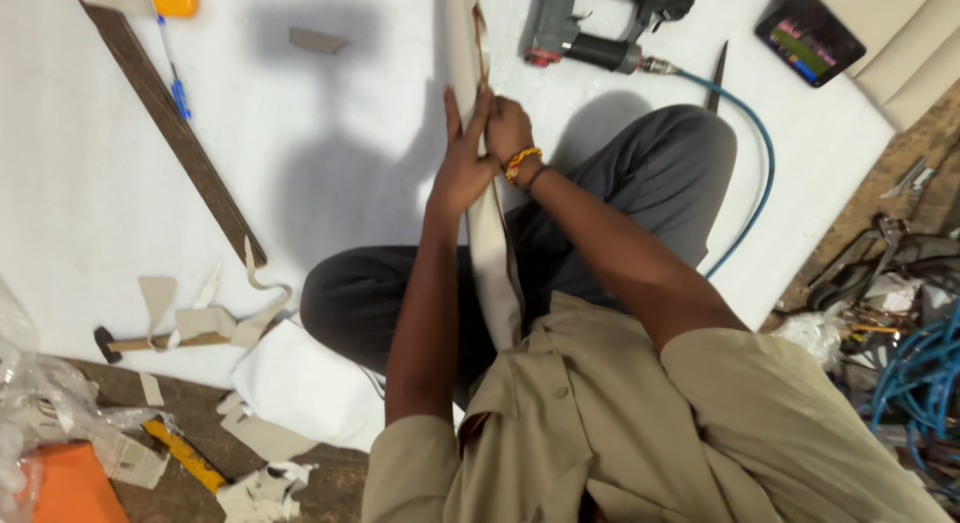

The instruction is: The person wraps a long strip of fabric around a wooden frame and secures it using a pneumatic staple gun. They repeatedly pull the fabric taut and drive staples along the edge to attach it to the wood.

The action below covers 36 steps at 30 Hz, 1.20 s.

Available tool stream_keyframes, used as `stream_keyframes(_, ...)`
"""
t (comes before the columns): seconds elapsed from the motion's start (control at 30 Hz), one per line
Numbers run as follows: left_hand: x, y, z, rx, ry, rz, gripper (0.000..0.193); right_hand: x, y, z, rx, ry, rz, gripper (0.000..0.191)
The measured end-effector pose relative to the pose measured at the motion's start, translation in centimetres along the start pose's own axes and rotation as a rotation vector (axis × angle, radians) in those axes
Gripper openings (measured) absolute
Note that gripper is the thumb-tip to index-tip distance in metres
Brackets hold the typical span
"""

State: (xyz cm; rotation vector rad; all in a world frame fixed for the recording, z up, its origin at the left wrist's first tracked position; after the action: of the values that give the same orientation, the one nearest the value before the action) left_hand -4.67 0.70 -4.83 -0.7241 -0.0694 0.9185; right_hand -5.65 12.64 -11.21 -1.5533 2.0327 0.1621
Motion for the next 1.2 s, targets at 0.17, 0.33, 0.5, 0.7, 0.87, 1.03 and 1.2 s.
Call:
stream_keyframes(0.17,-0.6,-2.4,-1.3,-0.137,0.320,0.153,0.106,1.4,-0.1,-2.6,0.007,-0.114,-0.102,0.055)
stream_keyframes(0.33,-0.8,-2.6,-1.5,-0.022,0.313,0.209,0.113,1.8,-0.3,-3.1,-0.029,-0.152,-0.134,0.055)
stream_keyframes(0.5,-0.5,-2.3,-2.1,-0.108,0.403,0.194,0.123,0.5,2.4,-3.2,-0.300,-0.259,-0.301,0.055)
stream_keyframes(0.7,-0.3,-2.9,-1.7,-0.276,0.521,0.194,0.113,-12.2,7.6,-5.5,-0.846,-0.962,0.074,0.073)
stream_keyframes(0.87,-0.3,-3.2,-0.8,-0.409,0.576,0.175,0.103,-12.0,9.3,-0.9,-0.386,-1.119,-0.377,0.070)
stream_keyframes(1.03,-0.6,-3.5,-0.5,-0.387,0.585,0.233,0.102,-12.3,9.5,-2.2,-0.572,-1.032,-0.345,0.049)
stream_keyframes(1.2,-0.5,-3.2,-0.8,-0.352,0.591,0.273,0.099,-16.2,10.0,-5.3,-0.660,-0.720,-0.380,0.060)
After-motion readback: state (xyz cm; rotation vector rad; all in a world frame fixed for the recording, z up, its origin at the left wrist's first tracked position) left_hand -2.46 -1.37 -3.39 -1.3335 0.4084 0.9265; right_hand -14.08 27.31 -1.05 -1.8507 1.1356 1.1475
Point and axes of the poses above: each hand's wrist, its own y-axis towards the middle knuckle, its own x-axis out of the palm, z = x × y, the point moved 8 cm from there along y, towards the middle knuckle, and after that the axes turned 9 degrees about -x, right-handed, at the moved point
